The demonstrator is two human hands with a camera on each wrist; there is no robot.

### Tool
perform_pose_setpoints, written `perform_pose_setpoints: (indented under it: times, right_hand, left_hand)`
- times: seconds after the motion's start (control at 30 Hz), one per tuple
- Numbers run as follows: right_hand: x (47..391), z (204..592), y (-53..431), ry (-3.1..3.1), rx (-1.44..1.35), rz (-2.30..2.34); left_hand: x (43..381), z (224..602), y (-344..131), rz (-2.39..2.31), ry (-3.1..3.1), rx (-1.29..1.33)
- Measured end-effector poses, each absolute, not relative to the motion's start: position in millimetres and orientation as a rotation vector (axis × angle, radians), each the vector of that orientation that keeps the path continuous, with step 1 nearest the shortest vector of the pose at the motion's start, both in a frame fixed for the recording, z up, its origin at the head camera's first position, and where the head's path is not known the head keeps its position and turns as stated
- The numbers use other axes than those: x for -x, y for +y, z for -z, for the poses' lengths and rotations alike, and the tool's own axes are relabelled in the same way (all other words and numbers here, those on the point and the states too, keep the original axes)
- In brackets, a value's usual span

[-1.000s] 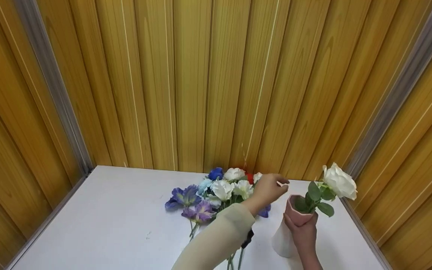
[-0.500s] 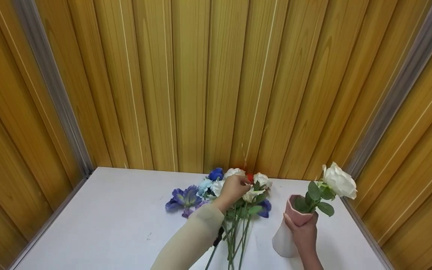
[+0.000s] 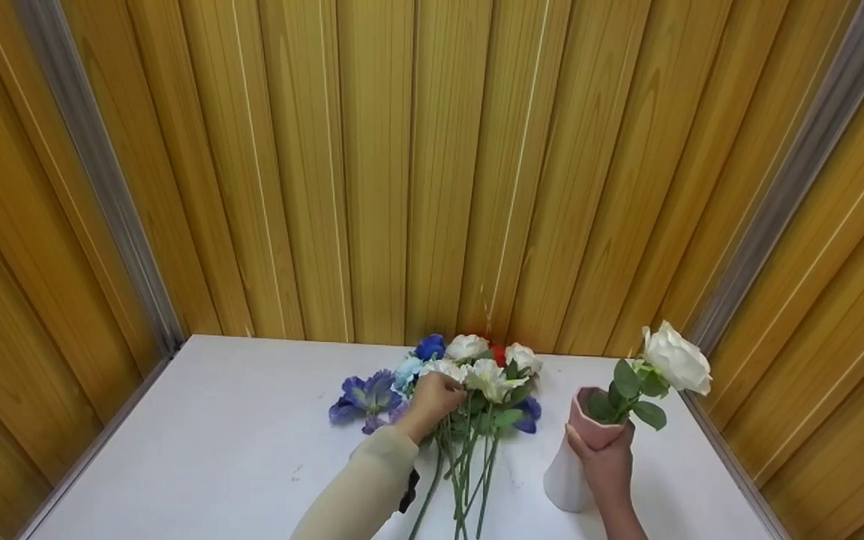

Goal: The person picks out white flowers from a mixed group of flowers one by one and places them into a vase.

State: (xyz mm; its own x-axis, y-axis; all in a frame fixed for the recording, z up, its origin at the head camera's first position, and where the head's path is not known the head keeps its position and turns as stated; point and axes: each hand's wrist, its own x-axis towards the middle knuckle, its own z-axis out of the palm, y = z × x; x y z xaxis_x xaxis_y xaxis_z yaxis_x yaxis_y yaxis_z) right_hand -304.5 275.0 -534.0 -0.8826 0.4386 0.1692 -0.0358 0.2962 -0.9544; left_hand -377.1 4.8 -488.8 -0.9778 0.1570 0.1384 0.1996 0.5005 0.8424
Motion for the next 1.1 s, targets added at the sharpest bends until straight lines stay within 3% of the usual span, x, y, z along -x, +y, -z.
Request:
perform_pose_setpoints:
  times: [0.53,1.1]
  right_hand:
    - [305,533,274,-2.157,0.372,-1.609]
    - [302,532,274,-2.187,0.378,-1.600]
  left_hand:
    - [379,539,-9,1.460,-2.635,0.236]
    - [374,558,-1,1.518,-2.634,0.087]
